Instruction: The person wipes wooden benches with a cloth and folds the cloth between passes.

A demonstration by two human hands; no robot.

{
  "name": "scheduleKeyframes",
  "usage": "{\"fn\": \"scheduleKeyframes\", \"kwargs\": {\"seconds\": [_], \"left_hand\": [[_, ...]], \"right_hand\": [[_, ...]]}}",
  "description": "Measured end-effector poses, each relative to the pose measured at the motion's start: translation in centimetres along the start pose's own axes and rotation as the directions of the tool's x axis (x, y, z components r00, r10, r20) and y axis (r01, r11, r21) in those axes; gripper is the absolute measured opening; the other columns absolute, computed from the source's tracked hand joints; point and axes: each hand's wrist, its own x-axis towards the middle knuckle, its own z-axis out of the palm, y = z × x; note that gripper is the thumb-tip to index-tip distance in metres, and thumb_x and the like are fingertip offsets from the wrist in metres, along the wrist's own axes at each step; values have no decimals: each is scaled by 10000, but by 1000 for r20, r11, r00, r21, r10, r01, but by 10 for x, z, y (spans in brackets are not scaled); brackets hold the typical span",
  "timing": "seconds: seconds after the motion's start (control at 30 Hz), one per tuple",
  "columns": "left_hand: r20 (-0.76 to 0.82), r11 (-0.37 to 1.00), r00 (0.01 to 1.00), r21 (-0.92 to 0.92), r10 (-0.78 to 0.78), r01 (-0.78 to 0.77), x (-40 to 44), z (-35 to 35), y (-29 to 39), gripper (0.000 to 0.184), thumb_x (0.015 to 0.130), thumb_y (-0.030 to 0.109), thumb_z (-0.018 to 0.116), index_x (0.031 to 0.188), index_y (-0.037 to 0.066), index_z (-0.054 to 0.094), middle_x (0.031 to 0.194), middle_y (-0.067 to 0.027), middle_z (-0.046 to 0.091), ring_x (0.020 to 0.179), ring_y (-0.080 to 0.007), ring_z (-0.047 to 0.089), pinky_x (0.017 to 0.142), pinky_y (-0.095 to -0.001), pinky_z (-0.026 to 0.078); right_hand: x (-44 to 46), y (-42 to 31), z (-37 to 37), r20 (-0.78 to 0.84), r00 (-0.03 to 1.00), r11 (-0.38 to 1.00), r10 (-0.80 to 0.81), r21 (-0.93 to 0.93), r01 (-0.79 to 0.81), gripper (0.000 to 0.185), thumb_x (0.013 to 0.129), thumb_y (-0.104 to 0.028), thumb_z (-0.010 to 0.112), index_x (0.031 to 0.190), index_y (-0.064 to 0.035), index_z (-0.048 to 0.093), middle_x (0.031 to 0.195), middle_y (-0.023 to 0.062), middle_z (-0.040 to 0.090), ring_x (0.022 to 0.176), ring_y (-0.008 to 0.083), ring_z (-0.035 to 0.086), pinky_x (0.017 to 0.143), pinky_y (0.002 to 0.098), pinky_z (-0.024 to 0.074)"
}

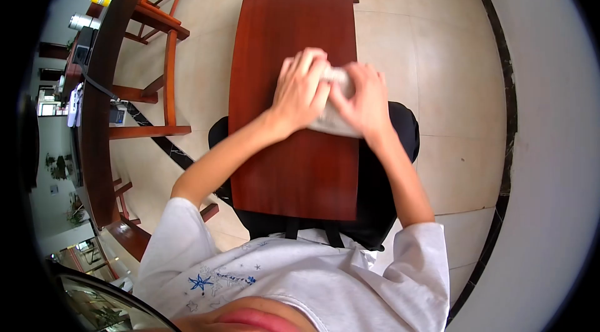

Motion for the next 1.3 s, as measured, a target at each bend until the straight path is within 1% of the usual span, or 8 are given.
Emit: {"fn": "scheduleKeyframes", "kwargs": {"seconds": [0.17, 0.33, 0.43, 0.57, 0.7, 1.0, 1.17, 1.3], "left_hand": [[-53, 994, 996, 88, 69, -64, 100, 32, -65, 253, 949, 234, 593, 1090, 56, 705, 1168, -117, 653, 1127, -324, 630, 947, -480, 467], [-183, 989, 983, 149, 17, 11, 171, 57, -116, 247, 957, 282, 582, 1074, 96, 694, 1108, -121, 707, 1093, -352, 663, 952, -515, 485], [-179, 986, 984, 162, -17, 47, 192, 52, -118, 289, 1018, 304, 534, 1004, 86, 723, 1051, -155, 731, 1085, -366, 663, 958, -526, 488], [-118, 949, 990, 295, -79, 111, 209, 71, -149, 364, 999, 380, 519, 1071, 90, 726, 1145, -135, 753, 1125, -354, 681, 1001, -512, 502], [-218, 935, 974, 327, -66, 137, 195, 74, -132, 393, 1012, 386, 516, 1074, 59, 725, 1159, -150, 748, 1132, -349, 669, 1024, -516, 490], [-196, 968, 980, 251, 25, 26, 109, 55, -74, 287, 998, 312, 557, 1035, 59, 688, 1093, -128, 718, 1074, -342, 649, 970, -488, 486], [-191, 978, 976, 195, 109, -71, 37, 32, -20, 214, 971, 257, 594, 1007, 55, 657, 1040, -132, 683, 1037, -340, 633, 949, -478, 486], [-90, 990, 995, 137, 42, -30, -36, 4, 33, 207, 951, 221, 609, 1058, 44, 619, 1050, -153, 610, 1032, -352, 580, 957, -482, 460]], "right_hand": [[89, 50, 23, -133, 990, 992, 51, -110, -66, 381, 964, -381, 670, 1133, -42, 716, 1082, 150, 722, 1116, 356, 642, 990, 496, 441], [173, 86, 43, -202, 979, 969, -27, -246, -24, 392, 983, -414, 648, 1188, -99, 755, 1183, 128, 728, 1196, 317, 654, 1031, 528, 446], [204, 96, 53, -196, 981, 951, -18, -305, -44, 379, 1001, -442, 615, 1156, -134, 772, 1221, 129, 726, 1184, 313, 665, 1029, 560, 450], [215, 91, 57, -218, 976, 932, -5, -356, -74, 353, 1032, -435, 576, 1231, -229, 782, 1235, 117, 730, 1223, 319, 655, 1058, 576, 443], [201, 91, 61, -242, 970, 934, 27, -341, -111, 369, 1038, -434, 578, 1302, -266, 772, 1232, 102, 731, 1234, 318, 648, 1078, 549, 443], [105, 64, 38, -222, 975, 955, -2, -291, -64, 360, 1018, -452, 641, 1275, -241, 778, 1218, 94, 728, 1217, 310, 651, 1062, 512, 460], [19, 32, 20, -200, 975, 968, -99, -245, 48, 305, 991, -339, 726, 1256, -192, 758, 1187, 77, 698, 1166, 306, 649, 1049, 498, 460], [-55, -15, -2, -96, 984, 937, -153, -330, 114, 309, 982, -290, 722, 1250, -137, 726, 1189, 88, 672, 1141, 311, 621, 1023, 480, 460]]}}
